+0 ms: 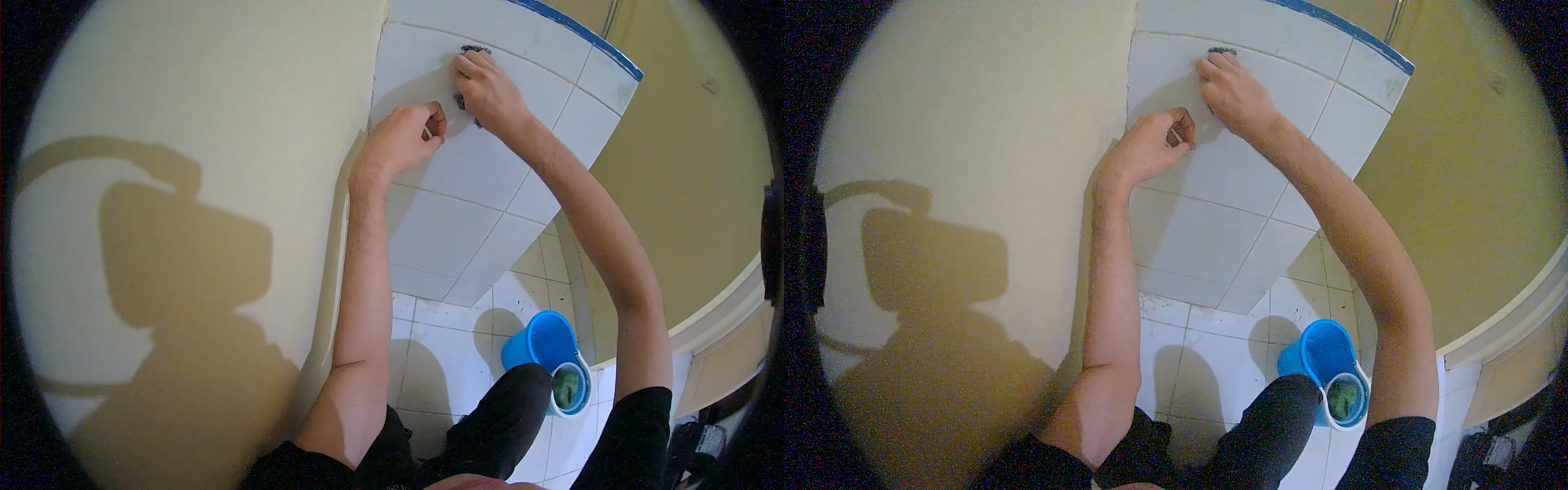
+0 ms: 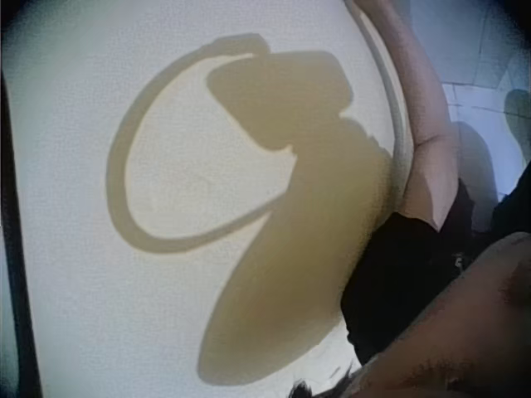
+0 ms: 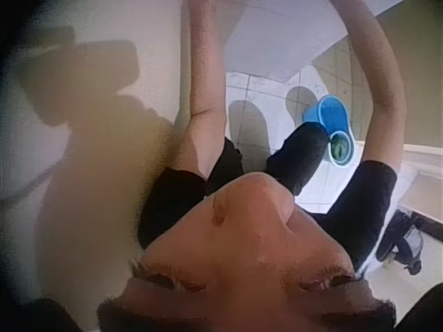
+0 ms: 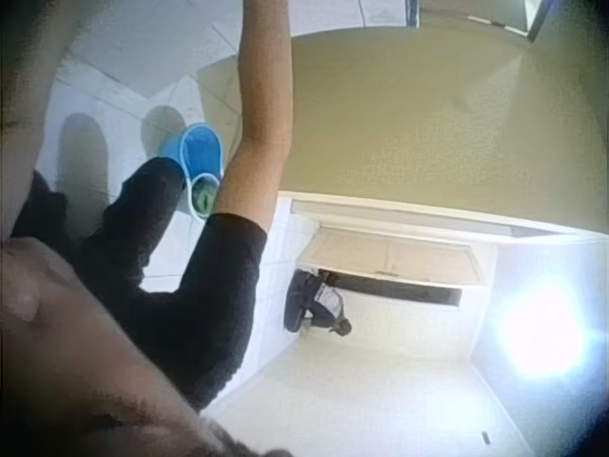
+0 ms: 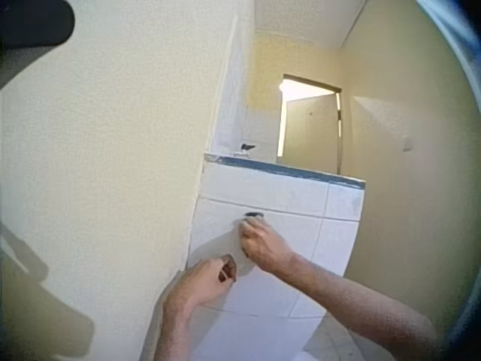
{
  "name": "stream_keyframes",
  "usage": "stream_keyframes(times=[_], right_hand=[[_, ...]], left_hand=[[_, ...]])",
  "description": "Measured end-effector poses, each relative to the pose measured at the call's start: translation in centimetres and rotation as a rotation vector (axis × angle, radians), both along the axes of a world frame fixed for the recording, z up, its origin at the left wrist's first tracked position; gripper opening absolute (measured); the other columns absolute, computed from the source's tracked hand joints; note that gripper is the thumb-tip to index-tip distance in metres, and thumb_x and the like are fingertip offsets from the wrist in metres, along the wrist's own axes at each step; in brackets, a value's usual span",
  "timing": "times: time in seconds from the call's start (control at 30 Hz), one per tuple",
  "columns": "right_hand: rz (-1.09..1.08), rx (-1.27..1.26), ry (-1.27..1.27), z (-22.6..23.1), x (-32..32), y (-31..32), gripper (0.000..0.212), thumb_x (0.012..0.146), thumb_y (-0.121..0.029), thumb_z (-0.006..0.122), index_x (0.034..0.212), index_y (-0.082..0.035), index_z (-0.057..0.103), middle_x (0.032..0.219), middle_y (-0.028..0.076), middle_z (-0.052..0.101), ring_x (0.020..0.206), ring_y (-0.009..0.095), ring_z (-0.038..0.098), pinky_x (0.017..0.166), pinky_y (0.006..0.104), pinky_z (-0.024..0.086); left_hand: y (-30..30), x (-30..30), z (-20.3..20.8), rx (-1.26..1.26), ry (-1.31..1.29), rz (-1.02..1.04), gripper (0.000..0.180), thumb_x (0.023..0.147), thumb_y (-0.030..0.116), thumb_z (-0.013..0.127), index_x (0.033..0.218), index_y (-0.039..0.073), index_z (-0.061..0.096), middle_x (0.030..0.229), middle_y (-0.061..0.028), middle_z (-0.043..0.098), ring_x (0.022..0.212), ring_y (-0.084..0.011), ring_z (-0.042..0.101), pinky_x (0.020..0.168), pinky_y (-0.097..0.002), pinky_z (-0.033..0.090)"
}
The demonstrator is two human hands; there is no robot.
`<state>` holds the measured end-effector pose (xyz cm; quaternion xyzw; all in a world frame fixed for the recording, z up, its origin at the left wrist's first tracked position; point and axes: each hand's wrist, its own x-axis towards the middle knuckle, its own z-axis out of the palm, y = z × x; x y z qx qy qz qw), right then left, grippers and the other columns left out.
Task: The person dips a scrubbing pad into a bucket of water and scrubs the tiled wall with the pad.
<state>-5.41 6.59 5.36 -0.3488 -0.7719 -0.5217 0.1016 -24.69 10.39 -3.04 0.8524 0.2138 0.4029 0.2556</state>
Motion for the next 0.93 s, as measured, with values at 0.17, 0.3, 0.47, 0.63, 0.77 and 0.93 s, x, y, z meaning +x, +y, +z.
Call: stream_keyframes(times=[0.17, 0.3, 0.47, 0.63, 0.77, 0.93], right_hand=[[-0.080, 0.090, 0.174, 0.5, -0.5, -0.3, 0.007, 0.070, -0.004, 0.069, 0.076, -0.001, 0.069, 0.103, 0.013, 0.061, 0.103, 0.032, 0.059, 0.092, 0.0410, 0.052], [-0.030, 0.040, 0.150, 0.4, -0.3, -0.1, 0.007, 0.070, -0.003, 0.068, 0.076, 0.001, 0.069, 0.107, 0.014, 0.062, 0.106, 0.034, 0.059, 0.093, 0.0423, 0.051], [0.002, 0.013, 0.045, 1.4, -0.3, -0.2, 0.009, 0.070, -0.004, 0.068, 0.077, 0.001, 0.068, 0.106, 0.015, 0.063, 0.109, 0.035, 0.059, 0.096, 0.0422, 0.051], [0.073, 0.091, 0.107, 1.4, 0.1, 0.5, 0.009, 0.070, -0.007, 0.068, 0.075, 0.001, 0.065, 0.107, 0.017, 0.064, 0.111, 0.037, 0.060, 0.096, 0.0444, 0.051], [0.006, 0.043, 0.095, 1.5, 0.0, 0.7, 0.008, 0.071, -0.007, 0.068, 0.076, 0.000, 0.066, 0.104, 0.017, 0.064, 0.108, 0.036, 0.061, 0.093, 0.0434, 0.052], [-0.065, 0.113, 0.233, 2.9, -1.0, 0.7, 0.019, 0.070, -0.001, 0.070, 0.087, -0.005, 0.075, 0.112, 0.013, 0.065, 0.114, 0.033, 0.060, 0.097, 0.0381, 0.051]], left_hand=[[0.2, -0.2, -0.1, 0.020, -0.017, -0.002, 0.011, 0.089, 0.005, 0.069, 0.098, 0.001, 0.065, 0.089, -0.0111, 0.074, 0.084, -0.0242, 0.073, 0.078, -0.0388, 0.057], [0.2, -0.2, -0.1, 0.004, -0.014, -0.009, 0.011, 0.090, 0.006, 0.069, 0.099, 0.001, 0.065, 0.088, -0.0108, 0.074, 0.084, -0.0240, 0.074, 0.078, -0.0387, 0.057], [0.3, 0.0, -0.3, -0.006, -0.012, -0.010, 0.011, 0.090, 0.007, 0.069, 0.099, 0.001, 0.065, 0.087, -0.0109, 0.074, 0.084, -0.0243, 0.074, 0.078, -0.0384, 0.057], [0.4, -0.2, -0.2, 0.032, 0.005, 0.000, 0.012, 0.090, 0.008, 0.070, 0.098, 0.001, 0.065, 0.087, -0.0121, 0.074, 0.083, -0.0247, 0.074, 0.078, -0.0385, 0.057], [0.5, -0.4, -0.2, 0.021, -0.002, -0.002, 0.013, 0.090, 0.009, 0.070, 0.098, 0.001, 0.065, 0.088, -0.0123, 0.074, 0.083, -0.0244, 0.073, 0.078, -0.0382, 0.057], [0.4, -0.7, -0.3, -0.016, 0.014, -0.013, 0.012, 0.090, 0.008, 0.070, 0.099, 0.001, 0.065, 0.092, -0.0121, 0.075, 0.086, -0.0248, 0.073, 0.079, -0.0387, 0.058]])
